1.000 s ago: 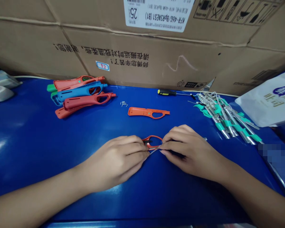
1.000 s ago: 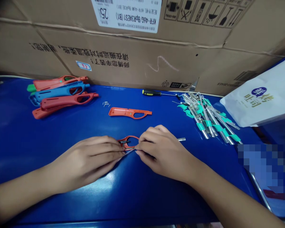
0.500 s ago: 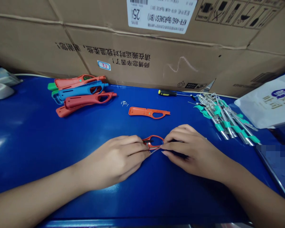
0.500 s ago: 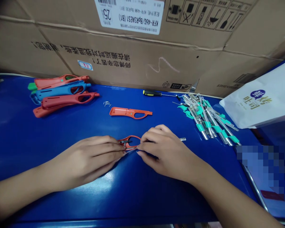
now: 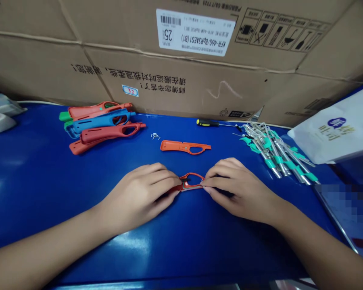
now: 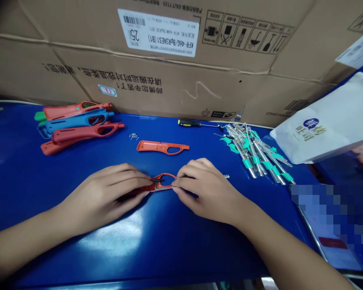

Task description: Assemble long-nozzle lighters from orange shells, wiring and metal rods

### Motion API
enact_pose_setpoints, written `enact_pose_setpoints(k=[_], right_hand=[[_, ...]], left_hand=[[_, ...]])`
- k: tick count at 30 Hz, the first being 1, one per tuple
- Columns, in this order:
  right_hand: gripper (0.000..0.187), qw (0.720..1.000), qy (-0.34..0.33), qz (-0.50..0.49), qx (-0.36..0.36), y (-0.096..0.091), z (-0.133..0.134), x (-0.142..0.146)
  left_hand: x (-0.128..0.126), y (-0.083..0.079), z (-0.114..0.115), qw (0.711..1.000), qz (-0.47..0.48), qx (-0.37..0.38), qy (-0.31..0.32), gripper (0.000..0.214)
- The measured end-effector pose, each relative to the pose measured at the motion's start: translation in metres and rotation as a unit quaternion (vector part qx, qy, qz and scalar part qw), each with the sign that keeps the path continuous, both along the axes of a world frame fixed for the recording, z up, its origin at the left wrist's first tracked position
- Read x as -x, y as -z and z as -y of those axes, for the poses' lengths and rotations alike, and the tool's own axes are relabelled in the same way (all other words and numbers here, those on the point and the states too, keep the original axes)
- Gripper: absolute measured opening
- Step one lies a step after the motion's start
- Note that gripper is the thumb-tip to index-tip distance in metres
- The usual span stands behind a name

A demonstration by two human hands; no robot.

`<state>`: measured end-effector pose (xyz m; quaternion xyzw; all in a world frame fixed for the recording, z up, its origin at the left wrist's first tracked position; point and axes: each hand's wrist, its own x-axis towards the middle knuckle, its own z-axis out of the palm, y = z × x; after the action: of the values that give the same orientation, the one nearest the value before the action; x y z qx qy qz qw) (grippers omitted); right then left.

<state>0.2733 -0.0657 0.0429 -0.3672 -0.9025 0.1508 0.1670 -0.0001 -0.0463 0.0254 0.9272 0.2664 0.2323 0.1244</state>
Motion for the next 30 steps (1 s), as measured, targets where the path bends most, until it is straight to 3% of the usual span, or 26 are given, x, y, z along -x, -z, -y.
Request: enact_pose_setpoints(k=[3,5,7,10,13,19,26,30], right_hand=[[0.016,0.999,0.028,0.004,-0.042,0.0,-0.005,-0.005],[0.015,0.99,0.101,0.007,-0.1,0.001,-0.014,-0.017],[0.015,0.964,0.223,0.009,-0.144,0.0,-0.026,-0.036],[0.015,0.906,0.392,0.095,-0.129,-0.001,-0.042,-0.069],[0.014,0.857,0.476,0.181,-0.081,0.0,-0.049,-0.091],[0.02,0.845,0.477,0.236,-0.058,0.006,-0.049,-0.095],[0.022,0.839,0.477,0.249,-0.08,0.01,-0.051,-0.098],[0.014,0.855,0.452,0.244,-0.07,0.013,-0.051,-0.096]], left_hand=[[0.0,0.0,0.001,1.0,-0.005,-0.013,0.003,0.018],[0.0,0.0,0.001,1.0,-0.012,-0.007,0.003,0.019],[0.0,0.0,0.002,1.0,-0.013,-0.003,0.0,0.02],[-0.001,-0.001,0.002,1.0,-0.009,-0.002,-0.007,0.02],[0.0,0.0,0.002,1.0,-0.004,0.002,-0.009,0.02],[0.0,0.001,0.002,1.0,0.0,0.013,-0.009,0.021],[0.0,0.0,0.002,1.0,-0.002,0.005,-0.018,0.022],[0.001,-0.001,0.002,0.999,-0.014,0.014,-0.04,0.018]])
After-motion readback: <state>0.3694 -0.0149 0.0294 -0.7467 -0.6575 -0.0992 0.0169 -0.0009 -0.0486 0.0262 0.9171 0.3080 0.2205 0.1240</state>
